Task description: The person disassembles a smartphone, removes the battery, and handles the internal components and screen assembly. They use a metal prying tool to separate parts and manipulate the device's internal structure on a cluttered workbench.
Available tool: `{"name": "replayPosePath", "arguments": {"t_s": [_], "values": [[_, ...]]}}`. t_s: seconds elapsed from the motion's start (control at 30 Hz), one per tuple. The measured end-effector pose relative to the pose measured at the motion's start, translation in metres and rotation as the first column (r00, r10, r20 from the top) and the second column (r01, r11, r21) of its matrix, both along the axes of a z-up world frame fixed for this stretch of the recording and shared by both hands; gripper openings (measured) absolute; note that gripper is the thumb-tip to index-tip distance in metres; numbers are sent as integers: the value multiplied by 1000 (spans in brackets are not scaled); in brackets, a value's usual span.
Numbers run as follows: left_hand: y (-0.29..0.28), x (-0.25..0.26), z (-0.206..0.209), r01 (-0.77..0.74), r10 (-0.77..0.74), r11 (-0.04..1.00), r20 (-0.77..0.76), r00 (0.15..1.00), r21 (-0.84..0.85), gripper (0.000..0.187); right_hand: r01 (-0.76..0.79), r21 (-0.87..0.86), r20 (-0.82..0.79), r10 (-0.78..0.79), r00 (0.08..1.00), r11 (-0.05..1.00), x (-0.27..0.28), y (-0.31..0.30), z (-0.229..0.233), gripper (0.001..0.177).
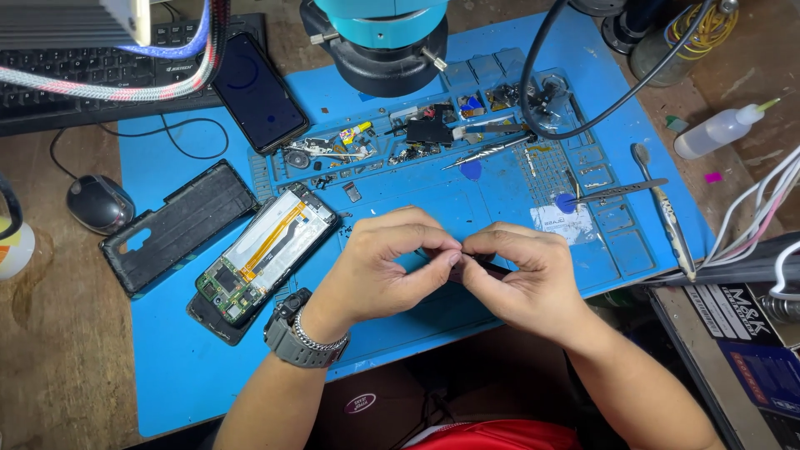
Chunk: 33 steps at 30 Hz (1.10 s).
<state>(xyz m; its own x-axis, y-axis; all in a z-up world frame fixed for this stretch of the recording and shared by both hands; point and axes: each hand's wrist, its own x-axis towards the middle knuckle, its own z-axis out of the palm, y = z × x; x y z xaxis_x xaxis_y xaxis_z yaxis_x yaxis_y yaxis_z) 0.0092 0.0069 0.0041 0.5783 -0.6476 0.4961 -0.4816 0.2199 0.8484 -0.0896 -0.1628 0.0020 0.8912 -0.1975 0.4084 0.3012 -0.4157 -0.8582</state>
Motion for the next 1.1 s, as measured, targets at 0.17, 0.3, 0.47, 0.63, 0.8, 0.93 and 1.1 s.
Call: {"name": "replayPosePath", "arguments": {"t_s": [0.17, 0.3, 0.47, 0.63, 0.8, 0.93, 1.1], "values": [[0, 1, 2, 13, -14, 999, 36, 999, 38, 11, -47, -5, 16, 47, 999, 999, 2, 0, 2, 7], [0, 2, 2, 13, -18, 998, 89, 996, 60, 13, -70, -4, 11, 70, 997, 998, 4, 1, 4, 6], [1, 3, 0, 17, -51, 987, 207, 977, 162, 16, -144, -17, 6, 144, 990, 989, 8, 0, 7, 8], [3, 3, -2, -65, -61, 948, 379, 924, 311, 15, -176, -75, -99, 169, 981, 981, 8, -6, 16, 9], [3, 4, 3, -135, -58, 914, 449, 892, 384, 13, -160, -108, -143, 144, 979, 981, 8, -12, 16, 13], [1, 8, 3, -2, -3, 984, 26, 1000, 179, 17, -150, -104, -119, 137, 983, 983, 8, -18, 16, 12], [-1, 3, -6, 53, -42, 996, -150, 988, 72, 12, -127, -98, -111, 116, 987, 987, 6, -20, 12, 12]]}}
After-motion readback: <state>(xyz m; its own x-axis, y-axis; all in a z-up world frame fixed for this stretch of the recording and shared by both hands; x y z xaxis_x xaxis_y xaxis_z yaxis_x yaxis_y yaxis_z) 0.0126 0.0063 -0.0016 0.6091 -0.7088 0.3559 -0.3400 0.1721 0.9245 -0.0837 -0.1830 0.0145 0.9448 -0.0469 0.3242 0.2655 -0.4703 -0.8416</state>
